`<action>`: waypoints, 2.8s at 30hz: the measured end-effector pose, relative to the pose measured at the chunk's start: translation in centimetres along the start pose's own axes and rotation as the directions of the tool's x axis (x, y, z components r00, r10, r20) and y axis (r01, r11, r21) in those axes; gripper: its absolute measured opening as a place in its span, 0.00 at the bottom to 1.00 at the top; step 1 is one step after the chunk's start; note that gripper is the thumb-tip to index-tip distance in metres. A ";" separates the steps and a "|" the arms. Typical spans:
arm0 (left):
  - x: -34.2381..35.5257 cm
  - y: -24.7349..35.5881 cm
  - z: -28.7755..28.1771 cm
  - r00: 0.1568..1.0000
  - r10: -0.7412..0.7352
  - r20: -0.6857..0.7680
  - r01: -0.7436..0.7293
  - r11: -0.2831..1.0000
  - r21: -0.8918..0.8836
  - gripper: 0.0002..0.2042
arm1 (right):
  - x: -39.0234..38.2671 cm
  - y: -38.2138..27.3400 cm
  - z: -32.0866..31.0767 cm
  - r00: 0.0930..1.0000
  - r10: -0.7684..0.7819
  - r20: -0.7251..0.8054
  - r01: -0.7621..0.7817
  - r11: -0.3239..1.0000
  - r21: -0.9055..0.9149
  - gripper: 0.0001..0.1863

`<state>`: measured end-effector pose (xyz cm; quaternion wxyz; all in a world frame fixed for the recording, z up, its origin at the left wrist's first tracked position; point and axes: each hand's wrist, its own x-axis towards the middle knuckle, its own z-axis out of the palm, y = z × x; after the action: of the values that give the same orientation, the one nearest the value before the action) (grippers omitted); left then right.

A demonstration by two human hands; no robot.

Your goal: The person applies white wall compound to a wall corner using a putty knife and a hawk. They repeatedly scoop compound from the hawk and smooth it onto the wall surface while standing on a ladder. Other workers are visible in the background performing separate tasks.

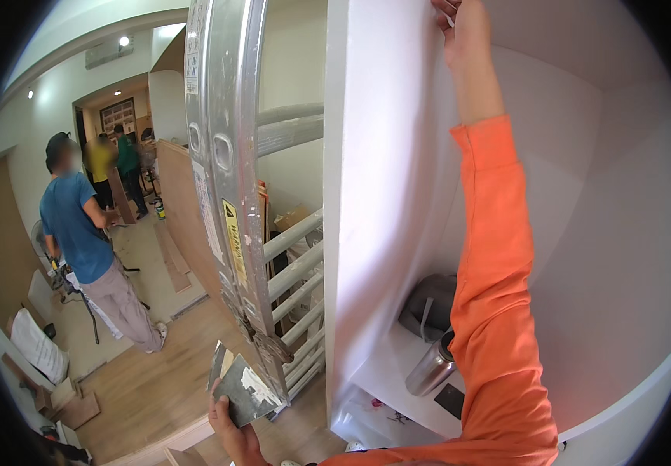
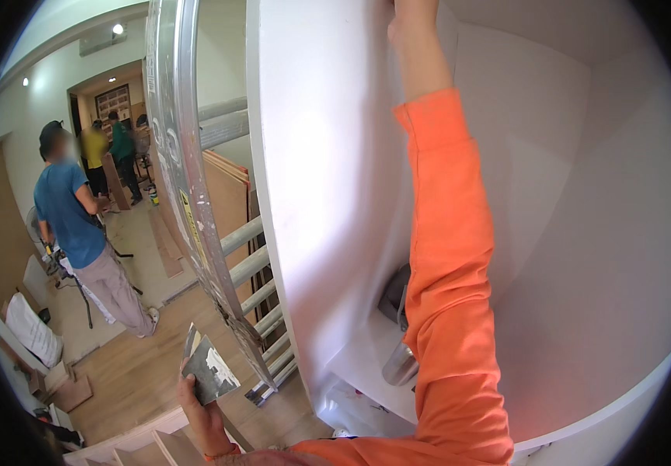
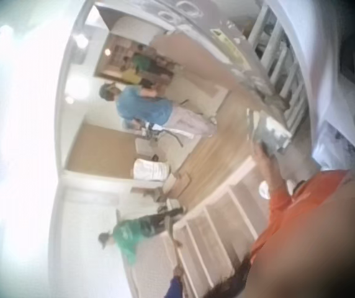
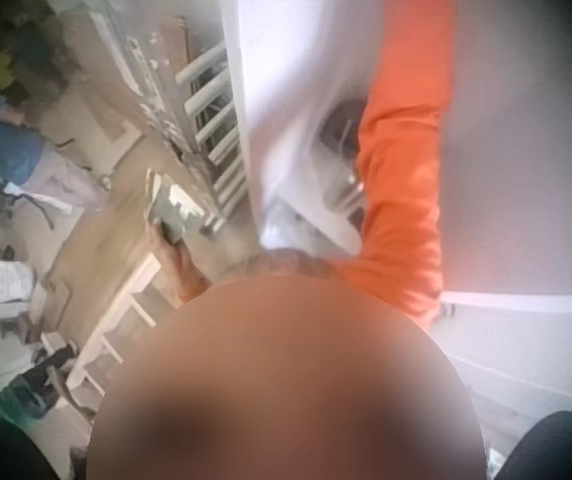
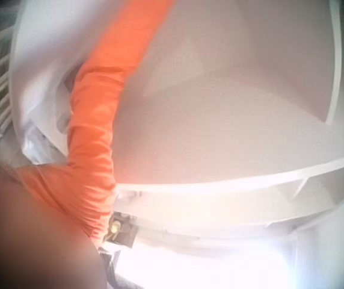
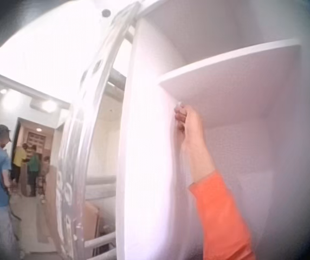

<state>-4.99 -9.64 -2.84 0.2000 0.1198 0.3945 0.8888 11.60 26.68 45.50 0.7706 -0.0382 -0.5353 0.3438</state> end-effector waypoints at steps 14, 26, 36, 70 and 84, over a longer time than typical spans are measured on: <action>5.6 3.6 -0.4 0.987 -0.069 0.146 0.078 0.995 -0.058 0.20 | 4.8 -0.1 -0.7 0.993 0.063 -0.099 -0.051 0.992 0.115 0.08; 8.5 2.9 -1.3 0.968 -0.147 0.202 0.150 0.989 0.004 0.23 | 5.1 -1.2 -2.0 0.995 0.014 0.096 -0.031 0.983 0.181 0.05; 8.7 2.6 -1.9 0.968 -0.152 0.200 0.156 0.988 -0.004 0.21 | 2.6 -6.0 -2.2 0.953 0.131 0.272 -0.223 0.913 0.343 0.12; 7.6 2.8 -2.7 0.984 -0.117 0.135 0.127 0.990 -0.066 0.21 | -2.0 -9.9 2.0 0.875 -0.107 0.472 -0.238 0.754 0.612 0.17; 7.5 2.1 -3.6 0.985 -0.118 0.127 0.112 0.992 0.051 0.22 | -23.8 -12.9 -8.3 0.823 -0.473 0.313 0.087 0.652 0.754 0.34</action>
<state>-13.59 -9.88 -3.22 0.2734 0.1588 0.4064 0.8572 20.39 5.88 28.52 0.6092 0.4354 -0.5340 0.3926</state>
